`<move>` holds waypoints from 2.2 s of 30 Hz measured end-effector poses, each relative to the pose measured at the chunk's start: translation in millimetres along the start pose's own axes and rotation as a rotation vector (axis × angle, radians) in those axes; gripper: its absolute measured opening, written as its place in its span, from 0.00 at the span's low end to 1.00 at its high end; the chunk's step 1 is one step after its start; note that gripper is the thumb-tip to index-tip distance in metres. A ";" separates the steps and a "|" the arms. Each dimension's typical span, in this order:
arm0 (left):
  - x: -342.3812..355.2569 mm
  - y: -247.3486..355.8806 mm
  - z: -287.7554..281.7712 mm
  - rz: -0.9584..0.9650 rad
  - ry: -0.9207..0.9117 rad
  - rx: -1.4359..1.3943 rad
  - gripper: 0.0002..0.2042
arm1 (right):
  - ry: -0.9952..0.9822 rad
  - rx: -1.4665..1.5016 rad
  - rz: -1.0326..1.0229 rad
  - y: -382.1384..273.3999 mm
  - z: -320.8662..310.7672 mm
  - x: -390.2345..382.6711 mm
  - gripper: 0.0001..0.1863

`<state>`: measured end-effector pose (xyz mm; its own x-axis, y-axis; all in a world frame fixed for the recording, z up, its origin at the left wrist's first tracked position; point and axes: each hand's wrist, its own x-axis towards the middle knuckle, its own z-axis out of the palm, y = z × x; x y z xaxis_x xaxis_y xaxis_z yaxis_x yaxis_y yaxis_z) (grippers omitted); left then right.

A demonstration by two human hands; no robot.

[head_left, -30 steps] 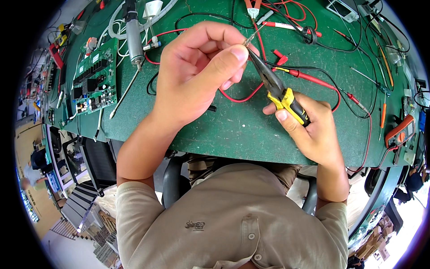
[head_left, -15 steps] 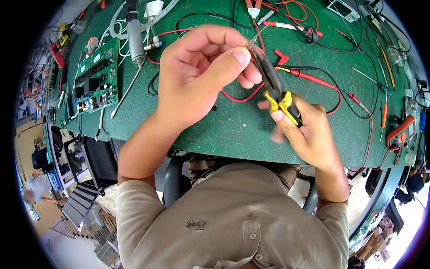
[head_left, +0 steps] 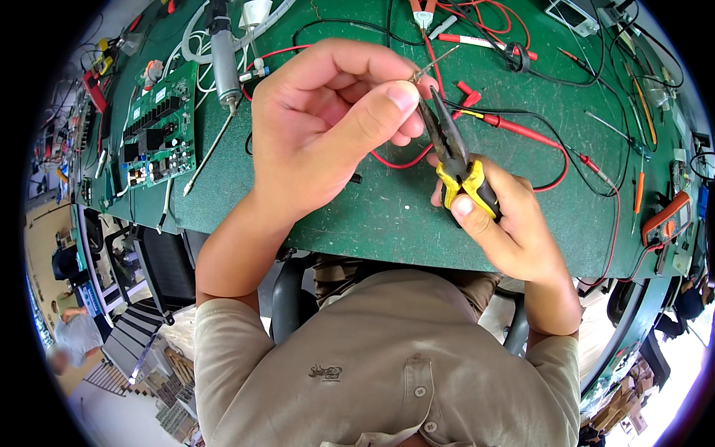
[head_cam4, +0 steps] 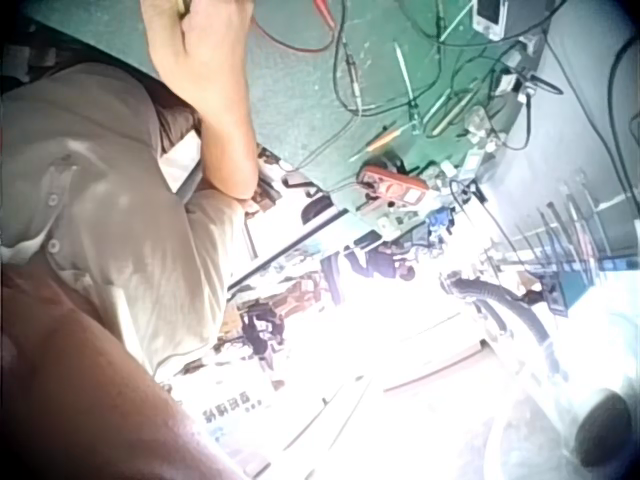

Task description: The person uses a soldering iron and pliers to join wires and components on a workbench.

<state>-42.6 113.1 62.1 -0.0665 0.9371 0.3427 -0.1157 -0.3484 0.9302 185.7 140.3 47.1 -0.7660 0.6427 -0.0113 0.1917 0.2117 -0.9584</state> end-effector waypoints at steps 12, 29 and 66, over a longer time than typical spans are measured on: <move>0.9 -0.7 -3.0 -0.008 -0.034 0.021 0.07 | 0.100 -0.076 -0.048 -2.4 0.4 -0.9 0.19; 0.8 1.3 -3.7 -0.011 -0.054 0.058 0.07 | 0.118 -0.065 -0.091 0.1 1.6 -2.1 0.20; 0.7 -3.7 -0.9 -0.030 -0.039 0.053 0.06 | 0.024 0.263 0.126 -5.5 -2.8 -8.4 0.16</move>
<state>-43.1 115.0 58.9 -0.0251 0.9475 0.3188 -0.0639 -0.3198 0.9453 192.9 135.7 53.3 -0.7310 0.6697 -0.1310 0.1164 -0.0669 -0.9910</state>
